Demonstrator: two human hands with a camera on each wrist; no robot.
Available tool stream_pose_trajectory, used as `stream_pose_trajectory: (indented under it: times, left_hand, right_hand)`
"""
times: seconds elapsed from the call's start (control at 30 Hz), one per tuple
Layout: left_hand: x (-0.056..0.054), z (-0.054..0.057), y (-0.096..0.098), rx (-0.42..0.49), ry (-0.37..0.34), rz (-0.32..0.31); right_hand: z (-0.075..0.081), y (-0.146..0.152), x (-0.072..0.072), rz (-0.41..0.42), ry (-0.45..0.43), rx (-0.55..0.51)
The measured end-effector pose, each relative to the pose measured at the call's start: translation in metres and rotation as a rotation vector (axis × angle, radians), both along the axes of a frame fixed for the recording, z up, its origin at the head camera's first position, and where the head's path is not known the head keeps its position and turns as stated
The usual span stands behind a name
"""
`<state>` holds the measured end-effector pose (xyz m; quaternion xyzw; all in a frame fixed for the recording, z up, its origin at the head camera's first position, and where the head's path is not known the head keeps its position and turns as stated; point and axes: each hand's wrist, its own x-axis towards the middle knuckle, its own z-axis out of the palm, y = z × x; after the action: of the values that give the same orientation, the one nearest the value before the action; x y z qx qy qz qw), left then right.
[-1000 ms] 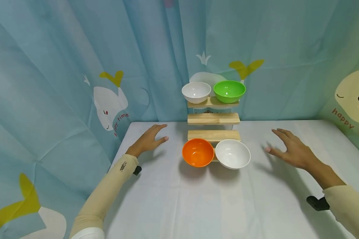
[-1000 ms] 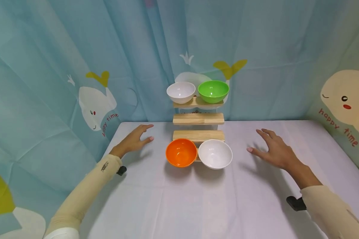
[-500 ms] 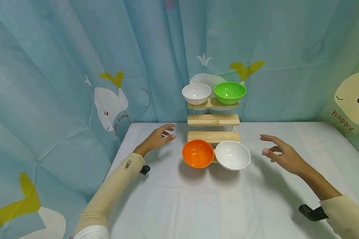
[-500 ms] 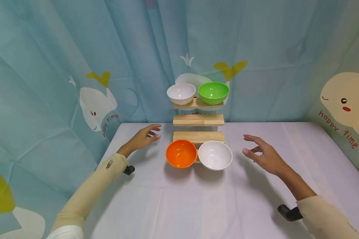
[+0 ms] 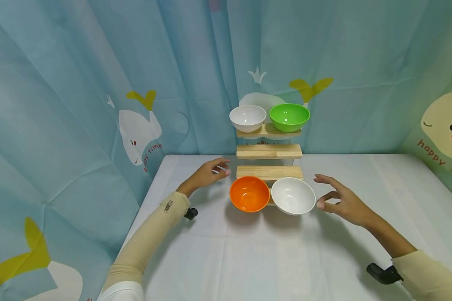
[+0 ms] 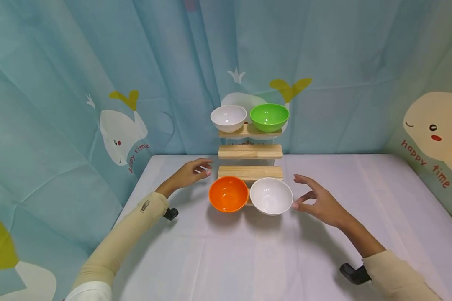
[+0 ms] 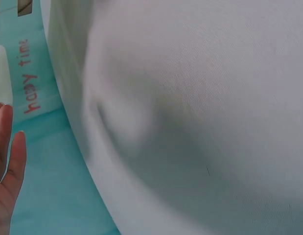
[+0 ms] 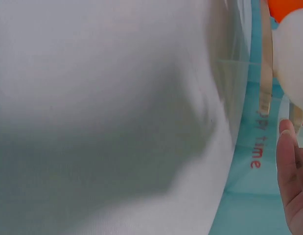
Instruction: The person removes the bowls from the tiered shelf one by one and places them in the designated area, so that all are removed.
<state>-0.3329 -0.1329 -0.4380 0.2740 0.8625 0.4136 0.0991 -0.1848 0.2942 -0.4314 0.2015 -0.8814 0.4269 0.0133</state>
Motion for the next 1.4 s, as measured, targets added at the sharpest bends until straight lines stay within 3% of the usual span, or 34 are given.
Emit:
stream_pose_trajectory:
  times: [0.47, 0.83, 1.4]
  left_hand:
    - [0.0, 0.001, 0.022, 0.005, -0.029, -0.063]
    - [-0.002, 0.001, 0.028, 0.0, -0.019, -0.088]
    - [-0.001, 0.0, 0.033, -0.018, -0.063, -0.093]
  right_hand:
    - [-0.008, -0.018, -0.001, 0.049, -0.058, -0.099]
    - [-0.015, -0.021, -0.001, 0.075, -0.072, -0.145]
    - [-0.018, -0.029, -0.001, 0.042, -0.072, -0.084]
